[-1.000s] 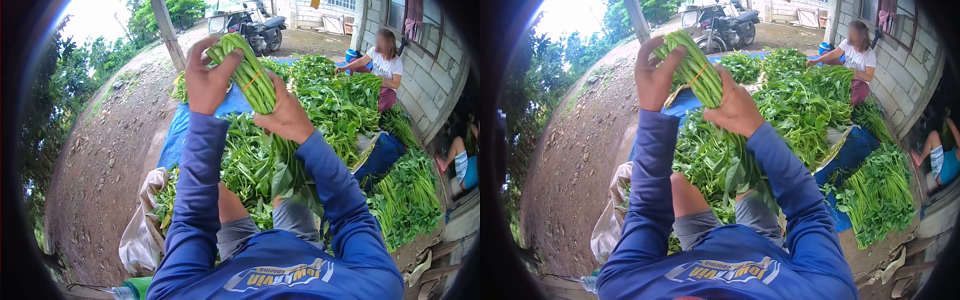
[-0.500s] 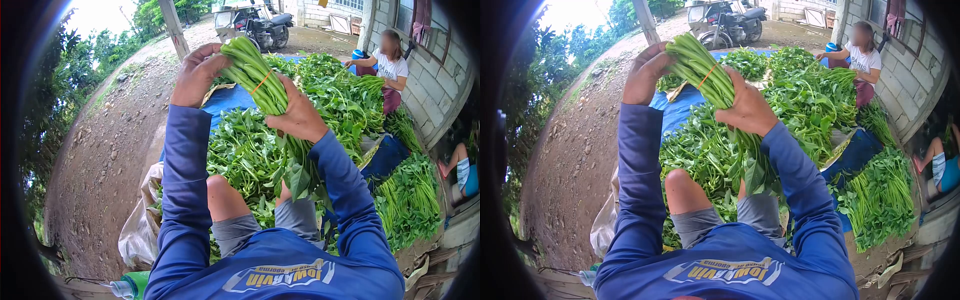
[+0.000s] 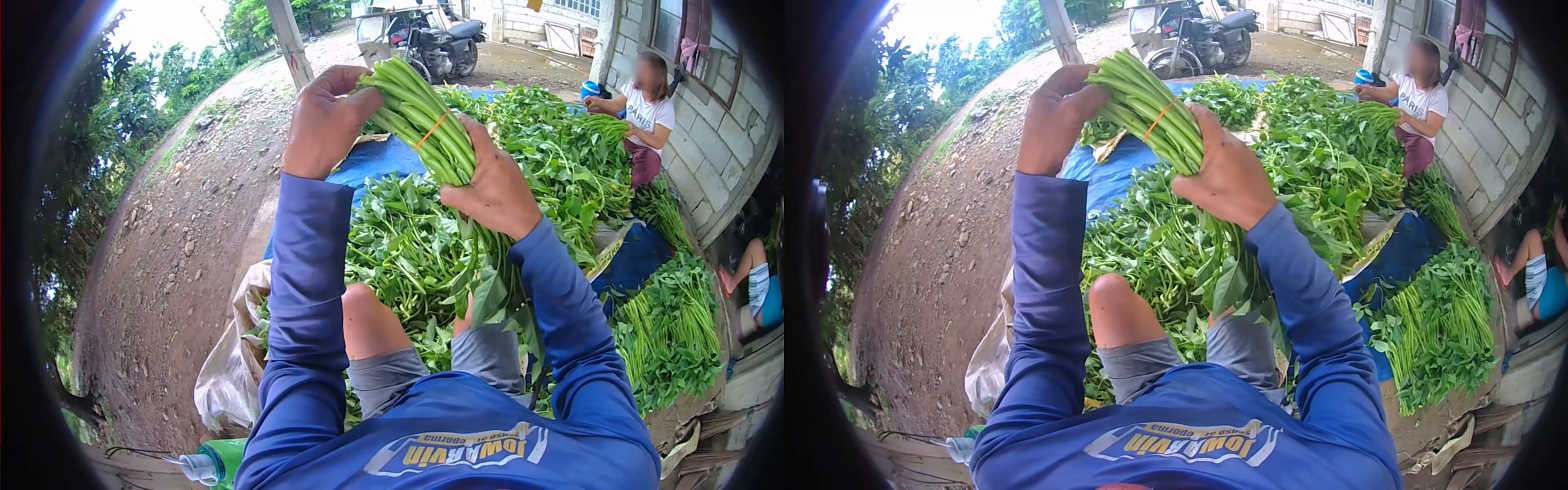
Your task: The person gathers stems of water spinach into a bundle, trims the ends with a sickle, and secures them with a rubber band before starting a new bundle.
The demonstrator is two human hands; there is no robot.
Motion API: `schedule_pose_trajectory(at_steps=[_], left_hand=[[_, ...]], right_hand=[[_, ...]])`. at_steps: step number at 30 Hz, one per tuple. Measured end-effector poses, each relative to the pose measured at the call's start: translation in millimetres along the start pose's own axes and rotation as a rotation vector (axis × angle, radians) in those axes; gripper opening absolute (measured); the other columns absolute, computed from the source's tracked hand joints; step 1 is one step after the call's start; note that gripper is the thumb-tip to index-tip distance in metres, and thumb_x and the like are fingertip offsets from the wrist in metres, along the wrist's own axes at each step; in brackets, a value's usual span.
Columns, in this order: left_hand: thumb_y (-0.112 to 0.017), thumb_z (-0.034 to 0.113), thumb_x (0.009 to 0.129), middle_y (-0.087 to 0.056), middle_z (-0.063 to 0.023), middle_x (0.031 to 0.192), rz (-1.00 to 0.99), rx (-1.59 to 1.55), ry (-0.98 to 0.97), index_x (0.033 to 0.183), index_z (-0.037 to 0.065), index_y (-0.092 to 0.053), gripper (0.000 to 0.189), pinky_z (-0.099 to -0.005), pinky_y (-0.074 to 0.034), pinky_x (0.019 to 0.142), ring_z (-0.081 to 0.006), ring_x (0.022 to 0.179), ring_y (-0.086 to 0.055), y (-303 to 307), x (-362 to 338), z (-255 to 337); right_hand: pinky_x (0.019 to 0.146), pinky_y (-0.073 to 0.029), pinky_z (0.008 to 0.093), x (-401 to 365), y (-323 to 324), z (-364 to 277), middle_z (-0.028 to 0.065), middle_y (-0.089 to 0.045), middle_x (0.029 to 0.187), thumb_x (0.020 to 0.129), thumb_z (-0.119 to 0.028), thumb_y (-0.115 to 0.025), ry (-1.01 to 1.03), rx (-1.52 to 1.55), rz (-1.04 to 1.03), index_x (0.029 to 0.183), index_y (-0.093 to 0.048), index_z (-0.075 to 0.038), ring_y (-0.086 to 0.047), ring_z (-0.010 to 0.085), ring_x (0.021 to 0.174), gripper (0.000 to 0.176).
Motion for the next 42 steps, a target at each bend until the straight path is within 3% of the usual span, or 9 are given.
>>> schedule_pose_trajectory(at_steps=[8, 14, 17, 23, 26, 34, 38, 41, 42], left_hand=[[-0.076, 0.024, 0.087, -0.073, -0.0073, 0.092, 0.112, -0.071, 0.055, 0.109, -0.002, -0.069, 0.034, -0.0244, -0.053, 0.067, -0.0098, 0.076, -0.066, 0.4, -0.7, -5.5], [-0.076, 0.023, 0.088, -0.074, -0.0057, 0.094, -0.025, -0.228, 0.341, 0.109, 0.000, -0.070, 0.032, -0.0283, -0.059, 0.072, -0.0142, 0.078, -0.070, 0.4, 2.4, -15.0], [-0.070, 0.014, 0.091, -0.073, -0.0066, 0.099, 0.008, -0.537, 0.245, 0.108, -0.001, -0.069, 0.023, -0.0308, -0.060, 0.076, -0.0158, 0.084, -0.071, -7.9, 1.6, -30.4], [-0.063, -0.001, 0.090, -0.071, -0.0095, 0.109, 0.002, -1.059, 0.013, 0.113, -0.003, -0.065, 0.023, -0.0346, -0.058, 0.089, -0.0198, 0.097, -0.070, -24.0, -4.2, -36.0], [-0.064, -0.006, 0.087, -0.072, -0.0101, 0.107, 0.136, -1.073, -0.123, 0.115, -0.004, -0.063, 0.028, -0.0362, -0.057, 0.091, -0.0198, 0.094, -0.071, -26.4, -12.2, -35.6], [-0.080, 0.006, 0.082, -0.069, -0.0066, 0.094, 0.490, -0.559, -0.282, 0.104, 0.000, -0.064, 0.027, -0.0257, -0.053, 0.074, -0.0139, 0.078, -0.065, -23.8, -33.5, -12.6], [-0.083, 0.013, 0.079, -0.062, -0.0088, 0.089, 0.782, 0.171, -0.608, 0.101, -0.001, -0.066, 0.031, -0.0321, -0.051, 0.068, -0.0195, 0.073, -0.061, -22.4, -41.8, 0.9], [-0.079, 0.014, 0.083, -0.064, -0.0140, 0.103, 0.717, 0.397, -0.751, 0.114, -0.001, -0.067, 0.036, -0.0354, -0.052, 0.074, -0.0220, 0.086, -0.062, -22.5, -35.2, 6.8], [-0.075, 0.015, 0.087, -0.061, -0.0169, 0.116, 0.670, 0.134, -0.701, 0.124, -0.002, -0.064, 0.042, -0.0356, -0.052, 0.080, -0.0231, 0.099, -0.061, -23.5, -30.4, 1.3]], right_hand=[[0.089, -0.056, 0.0508, -1.2, -1.4, -0.1, 0.0266, -0.067, 0.122, 0.072, -0.023, -0.075, 0.025, -0.062, 0.050, 0.149, -0.039, -0.004, -0.068, 0.0465, 0.104, 0.086], [0.089, -0.056, 0.0505, -1.7, -1.4, -4.2, 0.0264, -0.068, 0.119, 0.072, -0.022, -0.076, 0.009, -0.039, 0.020, 0.147, -0.039, -0.004, -0.069, 0.0465, 0.102, 0.086], [0.089, -0.056, 0.0503, -1.9, -5.2, -2.5, 0.0273, -0.068, 0.117, 0.071, -0.022, -0.077, -0.026, -0.013, 0.010, 0.147, -0.039, -0.003, -0.069, 0.0466, 0.101, 0.087], [0.094, -0.052, 0.0358, -4.9, -15.6, -4.8, 0.0124, -0.067, 0.116, 0.074, -0.012, -0.080, -0.103, 0.264, -0.154, 0.147, -0.040, -0.003, -0.066, 0.0201, 0.104, 0.084], [0.089, -0.055, 0.0397, -5.1, -27.7, -1.9, 0.0175, -0.070, 0.110, 0.070, -0.019, -0.080, -0.035, 0.425, -0.119, 0.145, -0.042, -0.003, -0.072, 0.0306, 0.100, 0.085], [0.079, -0.058, 0.0448, -13.6, -30.6, -23.7, 0.0196, -0.072, 0.095, 0.071, -0.021, -0.080, -0.035, 0.352, -0.181, 0.144, -0.041, -0.005, -0.075, 0.0373, 0.083, 0.084], [0.078, -0.057, 0.0478, -12.6, -35.1, -23.2, 0.0229, -0.071, 0.094, 0.072, -0.021, -0.079, 0.003, 0.334, -0.169, 0.145, -0.037, -0.002, -0.073, 0.0433, 0.084, 0.086], [0.081, -0.056, 0.0505, -15.0, -37.2, -21.2, 0.0266, -0.069, 0.103, 0.074, -0.020, -0.076, 0.002, 0.210, -0.072, 0.145, -0.035, -0.001, -0.070, 0.0477, 0.090, 0.085], [0.082, -0.056, 0.0515, -15.0, -36.3, -23.6, 0.0278, -0.068, 0.107, 0.075, -0.020, -0.076, -0.024, 0.169, -0.028, 0.145, -0.034, 0.000, -0.069, 0.0488, 0.093, 0.084]])
Point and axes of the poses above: each hand's wrist, its own x-axis towards the middle knuckle, its own y-axis out of the back of the hand, z = x × y, the point moved 3 cm from there along x, towards the middle knuckle
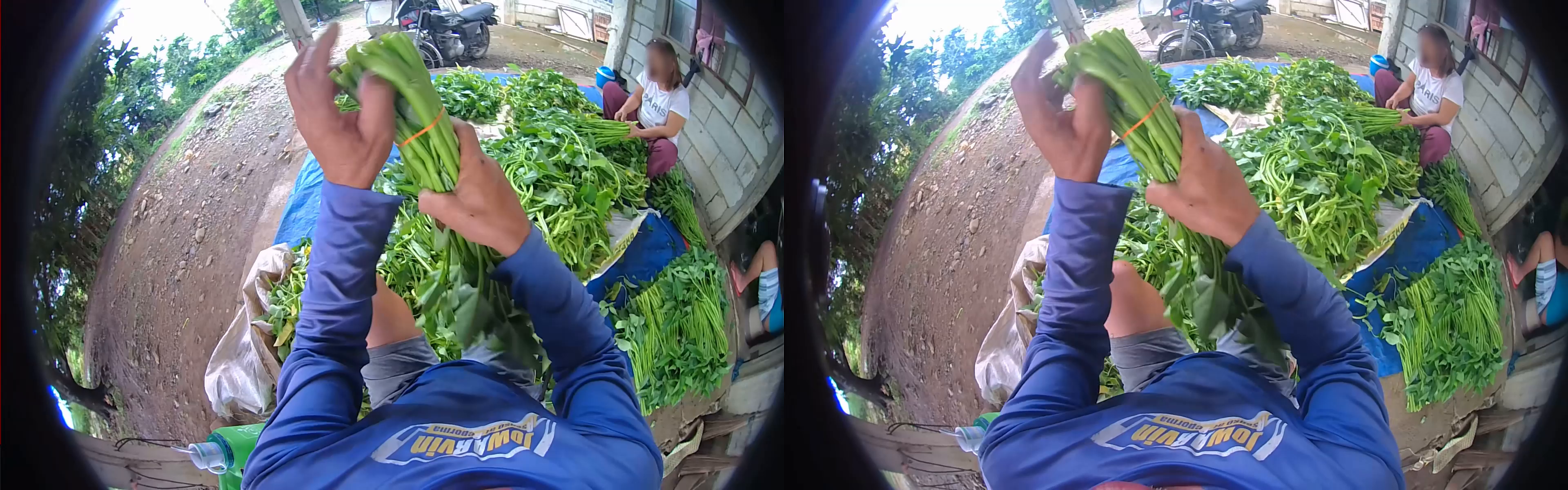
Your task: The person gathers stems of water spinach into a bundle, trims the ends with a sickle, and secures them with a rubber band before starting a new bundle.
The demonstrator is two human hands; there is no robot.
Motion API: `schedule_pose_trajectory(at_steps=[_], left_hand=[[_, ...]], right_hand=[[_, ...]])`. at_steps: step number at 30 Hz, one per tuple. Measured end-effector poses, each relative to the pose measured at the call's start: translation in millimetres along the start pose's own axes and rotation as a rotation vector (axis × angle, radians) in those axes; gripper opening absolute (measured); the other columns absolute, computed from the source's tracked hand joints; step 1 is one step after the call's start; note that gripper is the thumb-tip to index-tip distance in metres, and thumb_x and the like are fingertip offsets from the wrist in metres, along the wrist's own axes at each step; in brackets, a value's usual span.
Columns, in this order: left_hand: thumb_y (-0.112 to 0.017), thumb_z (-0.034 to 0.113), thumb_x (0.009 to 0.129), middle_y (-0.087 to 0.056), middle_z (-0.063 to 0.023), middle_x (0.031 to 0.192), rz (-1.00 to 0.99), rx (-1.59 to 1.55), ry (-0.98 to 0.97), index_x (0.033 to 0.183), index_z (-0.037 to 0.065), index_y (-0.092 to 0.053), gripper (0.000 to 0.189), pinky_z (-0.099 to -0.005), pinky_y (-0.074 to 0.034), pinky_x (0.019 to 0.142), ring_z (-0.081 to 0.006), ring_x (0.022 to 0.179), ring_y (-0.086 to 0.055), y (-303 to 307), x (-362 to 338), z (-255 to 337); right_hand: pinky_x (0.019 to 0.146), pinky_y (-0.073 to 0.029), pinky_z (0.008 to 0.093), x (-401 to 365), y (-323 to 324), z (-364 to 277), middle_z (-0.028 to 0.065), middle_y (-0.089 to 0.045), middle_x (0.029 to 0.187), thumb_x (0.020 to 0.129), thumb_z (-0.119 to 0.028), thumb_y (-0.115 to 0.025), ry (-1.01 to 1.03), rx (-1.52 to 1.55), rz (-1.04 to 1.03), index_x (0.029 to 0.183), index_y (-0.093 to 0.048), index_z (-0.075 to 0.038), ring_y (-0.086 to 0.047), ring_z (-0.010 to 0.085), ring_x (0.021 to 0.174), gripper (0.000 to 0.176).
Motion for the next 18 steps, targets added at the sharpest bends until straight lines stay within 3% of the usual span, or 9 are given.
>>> schedule_pose_trajectory(at_steps=[3, 4, 5, 7, 8, 11, 12, 14, 18], left_hand=[[-0.068, 0.017, 0.095, -0.053, -0.0208, 0.141, 0.204, -0.707, 0.497, 0.139, -0.003, -0.056, 0.050, -0.0351, -0.051, 0.092, -0.0248, 0.123, -0.055, -3.2, -13.1, -12.8], [-0.068, 0.027, 0.099, -0.058, -0.0177, 0.137, 0.104, -0.501, 0.657, 0.135, -0.005, -0.057, 0.049, -0.0350, -0.052, 0.094, -0.0231, 0.121, -0.059, -1.3, -21.9, -17.8], [-0.068, 0.032, 0.100, -0.062, -0.0161, 0.131, -0.044, -0.549, 0.699, 0.132, -0.005, -0.058, 0.050, -0.0350, -0.053, 0.093, -0.0220, 0.117, -0.061, -13.2, -27.0, -16.9], [-0.068, 0.040, 0.101, -0.068, -0.0131, 0.118, -0.328, -0.627, 0.799, 0.127, -0.005, -0.060, 0.052, -0.0350, -0.054, 0.090, -0.0199, 0.108, -0.066, -35.6, -45.3, -11.0], [-0.069, 0.050, 0.099, -0.071, -0.0100, 0.100, -0.347, -0.651, 0.777, 0.119, -0.004, -0.062, 0.057, -0.0342, -0.058, 0.079, -0.0178, 0.091, -0.071, -38.7, -36.8, -17.1], [-0.060, 0.053, 0.103, -0.072, -0.0157, 0.100, -0.436, -0.701, 0.866, 0.119, -0.004, -0.062, 0.060, -0.0372, -0.064, 0.073, -0.0244, 0.088, -0.075, -38.1, -24.0, -31.2], [-0.057, 0.056, 0.104, -0.072, -0.0145, 0.096, -0.490, -0.713, 0.850, 0.118, -0.003, -0.062, 0.061, -0.0361, -0.065, 0.067, -0.0224, 0.082, -0.075, -40.9, -21.2, -29.7], [-0.056, 0.059, 0.103, -0.072, -0.0140, 0.095, -0.583, -0.833, 0.873, 0.117, -0.002, -0.062, 0.063, -0.0347, -0.064, 0.066, -0.0214, 0.081, -0.074, -50.7, -21.3, -17.1], [-0.060, 0.050, 0.103, -0.072, -0.0131, 0.096, -0.549, -0.795, 0.816, 0.115, -0.001, -0.063, 0.053, -0.0321, -0.063, 0.068, -0.0207, 0.081, -0.074, -66.3, -12.7, -3.2]], right_hand=[[0.091, -0.053, 0.0516, 3.9, -0.7, 0.0, 0.0320, -0.061, 0.125, 0.075, -0.020, -0.077, -0.059, -0.118, 0.137, 0.150, -0.031, 0.000, -0.065, 0.0493, 0.108, 0.090], [0.096, -0.053, 0.0492, 5.7, -3.4, 0.9, 0.0331, -0.059, 0.130, 0.076, -0.021, -0.078, -0.078, -0.171, 0.183, 0.153, -0.030, 0.001, -0.064, 0.0483, 0.113, 0.094], [0.101, -0.052, 0.0469, 8.4, -2.9, 2.3, 0.0343, -0.057, 0.135, 0.076, -0.022, -0.080, -0.095, -0.226, 0.230, 0.156, -0.028, 0.002, -0.063, 0.0472, 0.118, 0.098], [0.112, -0.043, 0.0463, 10.9, -5.0, 1.0, 0.0355, -0.048, 0.146, 0.074, -0.027, -0.086, 0.094, -0.146, 0.130, 0.157, -0.023, 0.007, -0.053, 0.0468, 0.133, 0.109], [0.118, -0.039, 0.0460, 12.6, -7.8, 0.0, 0.0361, -0.043, 0.152, 0.073, -0.030, -0.089, 0.189, -0.096, 0.072, 0.158, -0.021, 0.009, -0.048, 0.0465, 0.140, 0.115], [0.120, -0.036, 0.0443, 30.3, 33.0, 13.5, 0.0392, -0.039, 0.153, 0.069, -0.043, -0.094, 0.108, -0.208, 0.073, 0.159, -0.006, 0.014, -0.041, 0.0463, 0.146, 0.139], [0.126, -0.027, 0.0407, 36.4, 37.1, 22.6, 0.0364, -0.032, 0.160, 0.066, -0.047, -0.097, 0.119, -0.064, 0.053, 0.159, 0.002, 0.015, -0.036, 0.0424, 0.151, 0.149], [0.124, -0.028, 0.0393, 34.7, 19.6, 26.6, 0.0260, -0.037, 0.158, 0.066, -0.032, -0.098, 0.143, 0.219, -0.057, 0.162, -0.009, 0.007, -0.035, 0.0341, 0.150, 0.137], [0.108, -0.045, 0.0371, 35.0, -7.0, 27.3, 0.0114, -0.057, 0.138, 0.070, -0.009, -0.091, 0.177, 0.539, 0.100, 0.158, -0.029, -0.002, -0.055, 0.0219, 0.127, 0.108]])
Point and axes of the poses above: each hand's wrist, its own x-axis towards the middle knuckle, its own y-axis out of the back of the hand, z = x × y, the point moved 3 cm from there along x, towards the middle knuckle
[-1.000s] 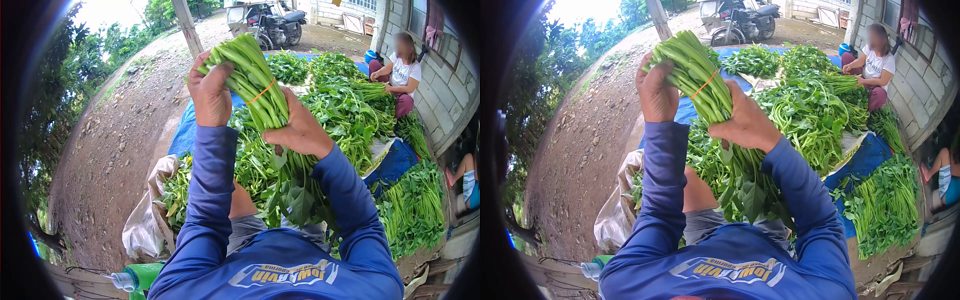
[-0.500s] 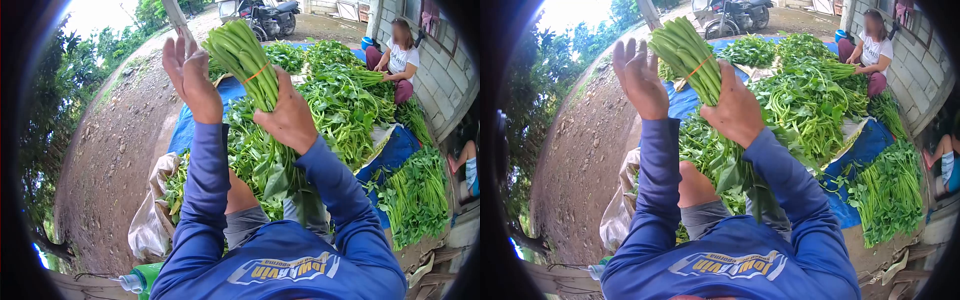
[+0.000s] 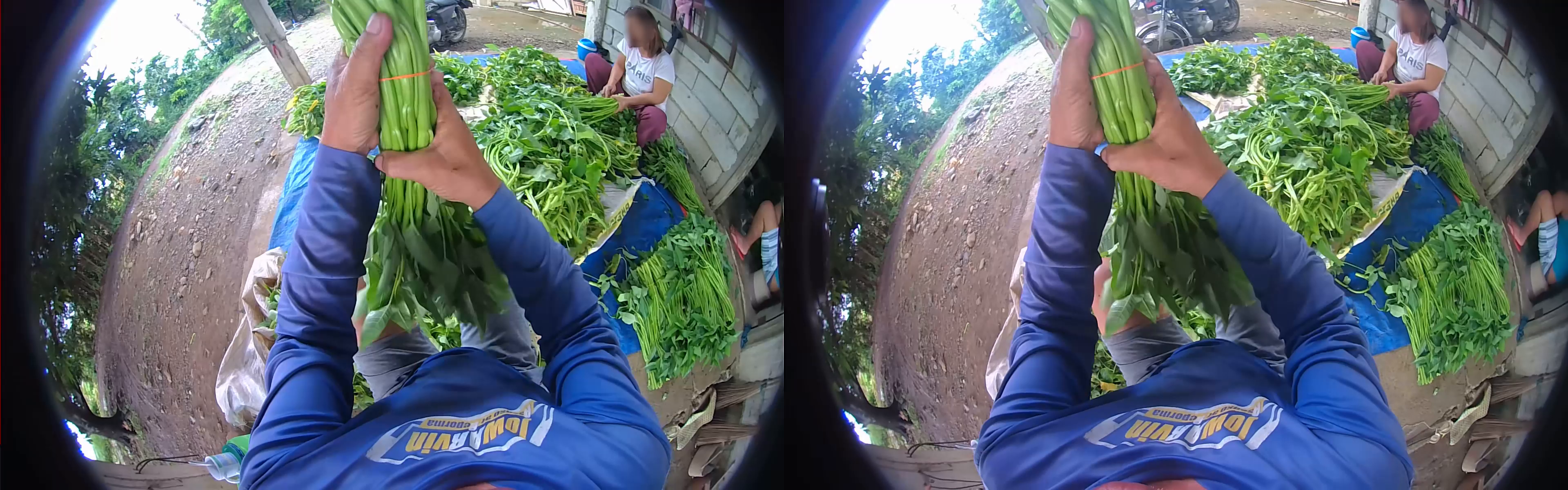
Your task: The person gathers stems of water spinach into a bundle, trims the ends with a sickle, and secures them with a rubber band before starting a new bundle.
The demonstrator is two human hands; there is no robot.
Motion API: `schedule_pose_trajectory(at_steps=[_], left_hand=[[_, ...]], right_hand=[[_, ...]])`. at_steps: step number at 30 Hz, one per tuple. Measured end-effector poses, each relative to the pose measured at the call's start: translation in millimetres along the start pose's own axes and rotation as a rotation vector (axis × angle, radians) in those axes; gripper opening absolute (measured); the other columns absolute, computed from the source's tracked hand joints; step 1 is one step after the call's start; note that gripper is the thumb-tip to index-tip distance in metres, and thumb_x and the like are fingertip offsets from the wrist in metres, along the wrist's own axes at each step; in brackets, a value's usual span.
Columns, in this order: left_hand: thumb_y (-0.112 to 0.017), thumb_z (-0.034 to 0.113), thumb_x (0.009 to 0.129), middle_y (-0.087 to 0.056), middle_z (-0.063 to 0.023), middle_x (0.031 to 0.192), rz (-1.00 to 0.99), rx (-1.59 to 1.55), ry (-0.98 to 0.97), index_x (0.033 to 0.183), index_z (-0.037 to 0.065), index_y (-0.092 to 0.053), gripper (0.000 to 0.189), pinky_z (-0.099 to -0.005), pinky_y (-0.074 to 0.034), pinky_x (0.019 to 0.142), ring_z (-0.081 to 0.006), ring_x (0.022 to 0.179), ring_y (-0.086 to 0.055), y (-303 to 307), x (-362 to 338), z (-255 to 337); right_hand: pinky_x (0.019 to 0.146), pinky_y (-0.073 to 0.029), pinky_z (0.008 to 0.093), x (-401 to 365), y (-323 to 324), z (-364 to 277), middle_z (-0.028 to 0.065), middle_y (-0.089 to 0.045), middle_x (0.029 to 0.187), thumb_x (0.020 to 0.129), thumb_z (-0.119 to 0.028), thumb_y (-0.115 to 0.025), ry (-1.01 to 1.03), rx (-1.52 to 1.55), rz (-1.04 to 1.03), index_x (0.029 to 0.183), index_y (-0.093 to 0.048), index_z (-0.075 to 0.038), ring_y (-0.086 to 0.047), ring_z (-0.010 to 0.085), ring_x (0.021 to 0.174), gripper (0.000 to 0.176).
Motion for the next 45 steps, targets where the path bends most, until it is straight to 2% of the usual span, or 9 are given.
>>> schedule_pose_trajectory(at_steps=[6, 10, 17, 22, 24, 26, 33, 39, 45], left_hand=[[-0.079, 0.039, 0.091, -0.072, -0.0141, 0.100, 0.048, 0.193, -0.251, 0.120, -0.006, -0.066, 0.056, -0.0336, -0.059, 0.076, -0.0210, 0.089, -0.071, -35.3, -14.5, 38.0], [-0.084, 0.030, 0.086, -0.072, -0.0092, 0.094, 0.086, 0.456, -0.309, 0.113, -0.004, -0.068, 0.046, -0.0314, -0.058, 0.072, -0.0177, 0.082, -0.070, -42.6, -6.8, 44.0], [-0.082, 0.030, 0.087, -0.073, -0.0123, 0.099, 0.051, 0.361, -0.190, 0.116, -0.005, -0.067, 0.048, -0.0325, -0.060, 0.075, -0.0209, 0.084, -0.071, -33.1, -8.2, 16.8], [-0.075, 0.034, 0.092, -0.074, -0.0181, 0.108, -0.130, 0.196, -0.118, 0.124, -0.009, -0.064, 0.054, -0.0392, -0.064, 0.083, -0.0298, 0.098, -0.075, 24.0, 3.2, -7.4], [-0.074, 0.037, 0.093, -0.074, -0.0186, 0.110, -0.202, 0.224, -0.125, 0.130, -0.008, -0.063, 0.060, -0.0399, -0.064, 0.083, -0.0308, 0.102, -0.075, 20.8, 6.3, -8.9], [-0.069, 0.034, 0.097, -0.072, -0.0150, 0.101, -0.094, 0.143, -0.032, 0.117, -0.004, -0.064, 0.044, -0.0374, -0.063, 0.076, -0.0240, 0.090, -0.074, -11.4, -1.3, -4.0], [-0.075, 0.023, 0.088, -0.073, -0.0137, 0.093, -0.106, -0.241, 0.243, 0.108, -0.004, -0.069, 0.034, -0.0343, -0.061, 0.071, -0.0240, 0.085, -0.075, -35.7, 1.6, -0.4], [-0.082, 0.021, 0.082, -0.075, -0.0158, 0.108, -0.039, 0.230, -0.057, 0.114, -0.006, -0.070, 0.043, -0.0334, -0.060, 0.085, -0.0209, 0.102, -0.074, -81.4, -29.5, 0.9], [-0.061, 0.029, 0.100, -0.070, -0.0141, 0.123, -0.187, 0.134, 0.254, 0.139, -0.004, -0.060, 0.051, -0.0370, -0.055, 0.098, -0.0220, 0.111, -0.069, -35.6, -37.5, -48.2]], right_hand=[[0.093, -0.054, 0.0382, -5.5, 11.8, -17.7, 0.0149, -0.068, 0.110, 0.071, -0.023, -0.086, -0.189, -0.514, 0.077, 0.135, -0.047, 0.002, -0.069, 0.0270, 0.101, 0.079], [0.104, -0.050, 0.0402, 8.2, 16.5, -24.9, 0.0185, -0.059, 0.129, 0.086, -0.018, -0.075, -0.038, -0.258, -0.071, 0.144, -0.040, 0.007, -0.061, 0.0283, 0.120, 0.072], [0.118, -0.040, 0.0449, 14.2, 41.4, -34.3, 0.0299, -0.045, 0.151, 0.081, -0.029, -0.088, -0.137, -0.134, -0.419, 0.157, -0.022, 0.011, -0.045, 0.0364, 0.143, 0.108], [0.124, -0.034, 0.0470, 11.6, 91.9, -37.9, 0.0409, -0.022, 0.162, 0.090, -0.052, -0.080, -0.345, 0.064, -0.127, 0.160, -0.001, 0.013, -0.030, 0.0440, 0.153, 0.124], [0.113, -0.048, 0.0468, 4.9, 84.7, -7.5, 0.0369, -0.030, 0.160, 0.088, -0.043, -0.083, -0.290, -0.247, -0.113, 0.163, -0.006, 0.005, -0.043, 0.0455, 0.145, 0.118], [0.104, -0.049, 0.0355, -3.0, 52.2, 7.9, 0.0112, -0.062, 0.128, 0.074, -0.014, -0.089, -0.076, -0.055, -0.046, 0.155, -0.031, 0.002, -0.060, 0.0202, 0.117, 0.101], [0.082, -0.054, 0.0288, -30.8, 15.3, -9.3, 0.0010, -0.062, 0.112, 0.073, -0.001, -0.083, -0.188, 0.056, 0.039, 0.135, -0.051, -0.004, -0.061, 0.0093, 0.098, 0.070], [0.093, -0.053, 0.0398, -24.9, 44.4, -29.0, 0.0150, -0.064, 0.116, 0.074, -0.017, -0.086, 0.112, -0.336, 0.214, 0.129, -0.050, -0.001, -0.067, 0.0280, 0.109, 0.067], [0.098, -0.053, 0.0441, -42.4, 33.3, 12.2, 0.0200, -0.063, 0.128, 0.067, -0.031, -0.092, 0.215, 0.035, 0.253, 0.145, -0.042, -0.003, -0.065, 0.0375, 0.118, 0.097]])
Point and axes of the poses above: each hand's wrist, its own x-axis towards the middle knuckle, its own y-axis out of the back of the hand, z = x × y, the point moved 3 cm from there along x, towards the middle knuckle
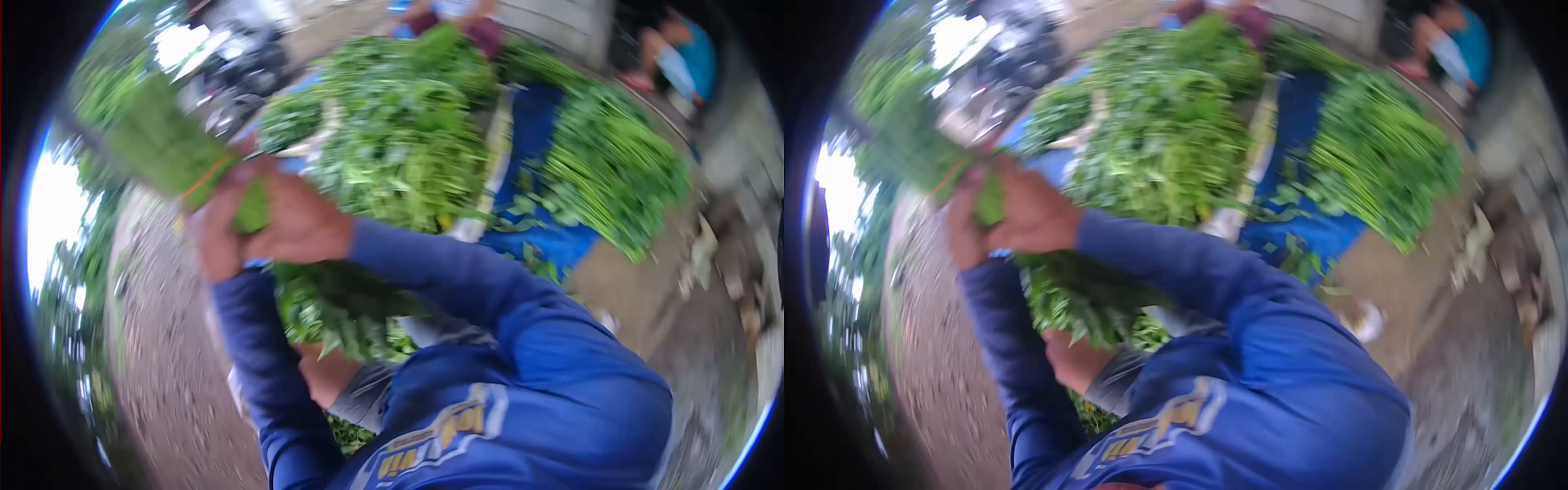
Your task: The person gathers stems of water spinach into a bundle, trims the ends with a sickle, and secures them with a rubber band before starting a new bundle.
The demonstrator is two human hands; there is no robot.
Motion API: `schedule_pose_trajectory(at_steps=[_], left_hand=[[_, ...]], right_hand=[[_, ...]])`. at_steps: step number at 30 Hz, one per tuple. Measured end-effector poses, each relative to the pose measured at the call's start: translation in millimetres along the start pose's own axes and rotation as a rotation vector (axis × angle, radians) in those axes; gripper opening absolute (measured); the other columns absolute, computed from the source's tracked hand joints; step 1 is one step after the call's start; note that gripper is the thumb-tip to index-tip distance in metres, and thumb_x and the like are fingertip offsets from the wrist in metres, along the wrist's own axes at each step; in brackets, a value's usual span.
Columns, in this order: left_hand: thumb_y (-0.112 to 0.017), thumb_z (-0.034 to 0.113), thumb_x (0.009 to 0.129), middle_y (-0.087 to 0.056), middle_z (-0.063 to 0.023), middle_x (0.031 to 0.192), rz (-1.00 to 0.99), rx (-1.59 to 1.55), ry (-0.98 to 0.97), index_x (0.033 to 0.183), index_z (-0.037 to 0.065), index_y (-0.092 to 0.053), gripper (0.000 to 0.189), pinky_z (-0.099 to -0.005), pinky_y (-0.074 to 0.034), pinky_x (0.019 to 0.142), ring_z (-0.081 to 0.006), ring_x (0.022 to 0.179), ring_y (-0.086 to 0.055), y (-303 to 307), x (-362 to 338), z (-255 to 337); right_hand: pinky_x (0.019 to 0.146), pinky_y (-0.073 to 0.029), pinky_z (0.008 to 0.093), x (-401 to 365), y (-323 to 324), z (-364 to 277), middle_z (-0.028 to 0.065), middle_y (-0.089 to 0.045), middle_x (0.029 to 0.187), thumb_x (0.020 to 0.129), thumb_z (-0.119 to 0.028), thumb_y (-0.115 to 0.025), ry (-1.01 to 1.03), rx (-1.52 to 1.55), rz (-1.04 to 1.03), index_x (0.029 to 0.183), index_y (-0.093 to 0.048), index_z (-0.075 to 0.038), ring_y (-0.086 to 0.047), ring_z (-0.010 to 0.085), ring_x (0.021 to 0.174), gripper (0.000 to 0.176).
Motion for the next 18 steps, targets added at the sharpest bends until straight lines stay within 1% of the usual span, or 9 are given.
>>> schedule_pose_trajectory(at_steps=[1, 2, 4, 5, 8, 10, 14, 15, 18], left_hand=[[-0.060, 0.031, 0.100, -0.067, -0.0152, 0.128, -0.016, -0.014, 0.035, 0.141, -0.004, -0.058, 0.053, -0.0398, -0.054, 0.101, -0.0246, 0.114, -0.068, -17.0, -0.6, 6.2], [-0.062, 0.031, 0.100, -0.065, -0.0175, 0.135, -0.054, -0.031, -0.004, 0.140, -0.005, -0.058, 0.054, -0.0416, -0.052, 0.105, -0.0270, 0.118, -0.066, -25.3, -0.1, 5.8], [-0.068, 0.035, 0.097, -0.054, -0.0250, 0.150, -0.147, 0.130, -0.178, 0.153, -0.004, -0.043, 0.073, -0.0438, -0.044, 0.115, -0.0272, 0.131, -0.058, -37.3, 1.1, 18.5], [-0.069, 0.034, 0.097, -0.050, -0.0250, 0.154, -0.301, -0.082, -0.276, 0.155, -0.003, -0.037, 0.076, -0.0450, -0.041, 0.116, -0.0294, 0.132, -0.056, -46.7, 0.9, 30.9], [-0.070, 0.024, 0.096, -0.061, -0.0218, 0.137, 0.048, -0.159, -0.127, 0.153, -0.004, -0.040, 0.070, -0.0442, -0.049, 0.108, -0.0300, 0.119, -0.064, -54.9, 7.9, 57.8], [-0.070, 0.018, 0.096, -0.063, -0.0203, 0.131, 0.048, -0.035, -0.191, 0.149, -0.005, -0.045, 0.063, -0.0421, -0.051, 0.104, -0.0279, 0.114, -0.065, -81.9, 0.2, 58.4], [-0.070, 0.010, 0.095, -0.066, -0.0180, 0.121, -0.041, 0.135, -0.187, 0.137, -0.006, -0.055, 0.048, -0.0405, -0.052, 0.101, -0.0260, 0.110, -0.065, -114.4, -6.1, 29.9], [-0.070, 0.008, 0.094, -0.068, -0.0171, 0.115, -0.032, 0.083, -0.142, 0.131, -0.007, -0.059, 0.041, -0.0424, -0.052, 0.102, -0.0275, 0.110, -0.065, -112.7, -4.4, 22.6], [-0.066, 0.004, 0.094, -0.066, -0.0182, 0.117, -0.074, -0.133, -0.117, 0.133, -0.008, -0.056, 0.042, -0.0449, -0.051, 0.104, -0.0299, 0.111, -0.065, -106.1, 7.3, 10.4]], right_hand=[[0.092, -0.055, 0.0464, -2.5, 12.3, -17.5, 0.0233, -0.064, 0.125, 0.062, -0.032, -0.092, 0.182, -0.514, 0.051, 0.149, -0.036, -0.002, -0.068, 0.0401, 0.109, 0.108], [0.083, -0.056, 0.0481, -6.9, 19.9, -27.1, 0.0264, -0.067, 0.110, 0.059, -0.028, -0.090, 0.036, -0.391, 0.031, 0.149, -0.032, 0.000, -0.070, 0.0435, 0.094, 0.111], [0.073, -0.057, 0.0482, -10.5, 28.0, -50.8, 0.0261, -0.068, 0.092, 0.061, -0.021, -0.086, -0.096, -0.286, 0.085, 0.137, -0.038, 0.005, -0.071, 0.0450, 0.083, 0.094], [0.072, -0.057, 0.0475, -12.9, 32.6, -54.9, 0.0256, -0.068, 0.089, 0.061, -0.019, -0.084, -0.150, -0.336, 0.073, 0.132, -0.038, 0.005, -0.071, 0.0450, 0.082, 0.088], [0.070, -0.057, 0.0466, -21.5, 38.8, -76.2, 0.0245, -0.068, 0.084, 0.062, -0.014, -0.081, -0.274, -0.377, 0.035, 0.120, -0.040, 0.005, -0.071, 0.0448, 0.081, 0.074], [0.069, -0.056, 0.0472, -21.2, 46.3, -96.1, 0.0239, -0.068, 0.082, 0.062, -0.012, -0.080, -0.283, -0.330, 0.089, 0.115, -0.040, 0.004, -0.071, 0.0447, 0.081, 0.068], [0.074, -0.056, 0.0482, -26.2, 64.5, -98.9, 0.0254, -0.069, 0.093, 0.064, -0.018, -0.086, -0.138, -0.452, 0.230, 0.135, -0.036, 0.008, -0.071, 0.0459, 0.086, 0.090], [0.085, -0.055, 0.0477, -29.6, 69.7, -99.9, 0.0290, -0.066, 0.108, 0.062, -0.026, -0.090, -0.298, -0.296, 0.142, 0.148, -0.027, 0.011, -0.069, 0.0456, 0.098, 0.113], [0.098, -0.051, 0.0469, -35.8, 95.0, -112.4, 0.0325, -0.061, 0.123, 0.058, -0.037, -0.094, -0.108, -0.647, -0.096, 0.154, -0.020, 0.011, -0.064, 0.0451, 0.113, 0.130]])
Point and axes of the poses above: each hand's wrist, its own x-axis towards the middle knuckle, its own y-axis out of the back of the hand, z = x × y, the point moved 3 cm from there along x, towards the middle knuckle
